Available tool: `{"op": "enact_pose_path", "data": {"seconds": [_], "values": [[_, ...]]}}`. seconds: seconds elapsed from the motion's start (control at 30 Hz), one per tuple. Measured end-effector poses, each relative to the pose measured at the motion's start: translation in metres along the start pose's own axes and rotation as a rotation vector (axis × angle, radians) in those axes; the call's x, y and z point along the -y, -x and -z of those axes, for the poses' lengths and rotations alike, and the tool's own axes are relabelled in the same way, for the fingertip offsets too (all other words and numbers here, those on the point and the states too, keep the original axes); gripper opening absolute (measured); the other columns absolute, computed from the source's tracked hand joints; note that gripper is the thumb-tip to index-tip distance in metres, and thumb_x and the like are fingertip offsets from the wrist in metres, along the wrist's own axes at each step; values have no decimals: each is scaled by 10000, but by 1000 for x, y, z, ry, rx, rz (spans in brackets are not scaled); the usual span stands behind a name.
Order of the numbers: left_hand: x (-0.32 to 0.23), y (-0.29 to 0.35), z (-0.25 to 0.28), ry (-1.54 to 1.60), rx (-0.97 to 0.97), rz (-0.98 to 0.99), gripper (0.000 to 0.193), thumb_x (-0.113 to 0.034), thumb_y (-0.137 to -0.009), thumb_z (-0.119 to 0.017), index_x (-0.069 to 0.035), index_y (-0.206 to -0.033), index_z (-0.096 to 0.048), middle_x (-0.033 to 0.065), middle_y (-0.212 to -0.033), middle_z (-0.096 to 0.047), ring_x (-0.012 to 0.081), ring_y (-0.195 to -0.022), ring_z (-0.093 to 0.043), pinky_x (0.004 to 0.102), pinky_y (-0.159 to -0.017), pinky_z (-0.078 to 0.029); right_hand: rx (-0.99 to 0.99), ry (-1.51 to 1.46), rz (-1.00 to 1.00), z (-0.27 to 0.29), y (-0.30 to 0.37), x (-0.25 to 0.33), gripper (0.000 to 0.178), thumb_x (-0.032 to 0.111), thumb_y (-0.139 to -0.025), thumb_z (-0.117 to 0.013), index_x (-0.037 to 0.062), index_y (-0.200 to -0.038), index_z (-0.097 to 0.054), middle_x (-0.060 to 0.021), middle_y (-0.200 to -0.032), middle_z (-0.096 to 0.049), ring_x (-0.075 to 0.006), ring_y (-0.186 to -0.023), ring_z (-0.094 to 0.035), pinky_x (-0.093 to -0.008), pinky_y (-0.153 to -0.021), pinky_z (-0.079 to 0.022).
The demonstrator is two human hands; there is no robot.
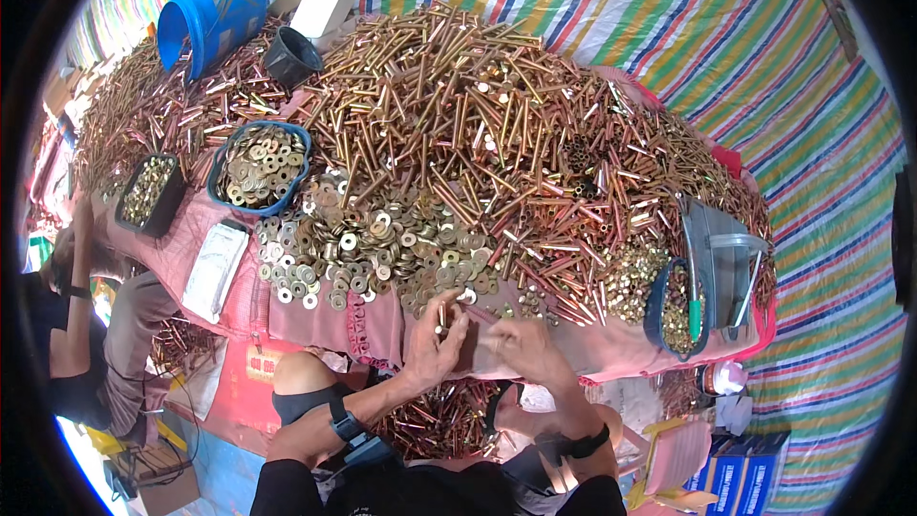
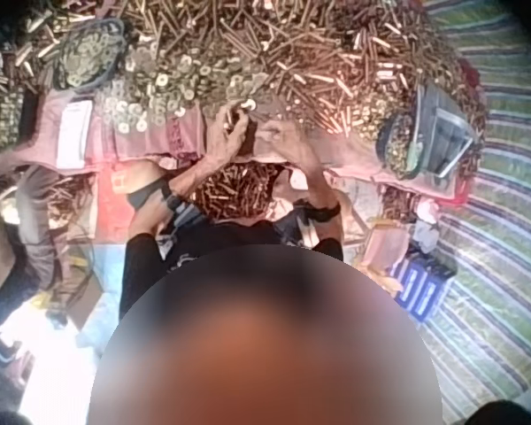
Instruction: The person picks up metal tubes and washers from a large pile, slides one washer onto each tube by hand, and places the assembled components into a separate pile on the workbench.
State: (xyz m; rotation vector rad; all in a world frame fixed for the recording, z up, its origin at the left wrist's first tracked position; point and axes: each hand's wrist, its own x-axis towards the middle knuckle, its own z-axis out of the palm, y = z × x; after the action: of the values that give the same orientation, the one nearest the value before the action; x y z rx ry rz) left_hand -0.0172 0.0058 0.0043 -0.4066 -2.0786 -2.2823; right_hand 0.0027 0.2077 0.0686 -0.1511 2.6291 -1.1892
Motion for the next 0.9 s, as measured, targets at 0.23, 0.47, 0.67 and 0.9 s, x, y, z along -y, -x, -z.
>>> {"op": "enact_pose_path", "data": {"seconds": [0.23, 0.47, 0.67, 0.9], "values": [[5, 7, 5, -61, 122, -118, 159, -91, -1033, -655, 6, -1159, -640, 113, -973, -702, 188, -854, -682, 353, -758, -551, -451, 268, 121, -1, -27, -14, 199, 196, -919, -761, 15, -1000, -768, -169, -882, -711, -362, -797, -701, -446, -716, -535], [3, 1, 4, -20, 116, -52, 166, -118, -1077, -587, 11, -1140, -671, 143, -1039, -684, 222, -918, -665, 340, -834, -528, -431, 485, 178, -8, -45, -22, 213, 213, -899, -777, 41, -1024, -777, -164, -877, -658, -381, -774, -663, -483, -671, -499], [-5, 1, 6, -71, 169, -86, 229, -131, -1091, -559, 12, -1231, -669, 147, -1127, -682, 243, -1032, -663, 366, -917, -523, -511, 455, 151, -6, -51, -27, 205, 202, -921, -772, 21, -1017, -770, -125, -818, -681, -316, -736, -675, -430, -672, -520], [0, 5, 3, -72, 146, -118, 273, -106, -1074, -565, 32, -1295, -642, 186, -1189, -672, 318, -1058, -679, 389, -935, -538, -47, -635, -135, 9, -12, 10, 214, 232, -982, -761, 21, -980, -794, 37, -717, -662, -18, -590, -537, -222, -494, -379]]}}
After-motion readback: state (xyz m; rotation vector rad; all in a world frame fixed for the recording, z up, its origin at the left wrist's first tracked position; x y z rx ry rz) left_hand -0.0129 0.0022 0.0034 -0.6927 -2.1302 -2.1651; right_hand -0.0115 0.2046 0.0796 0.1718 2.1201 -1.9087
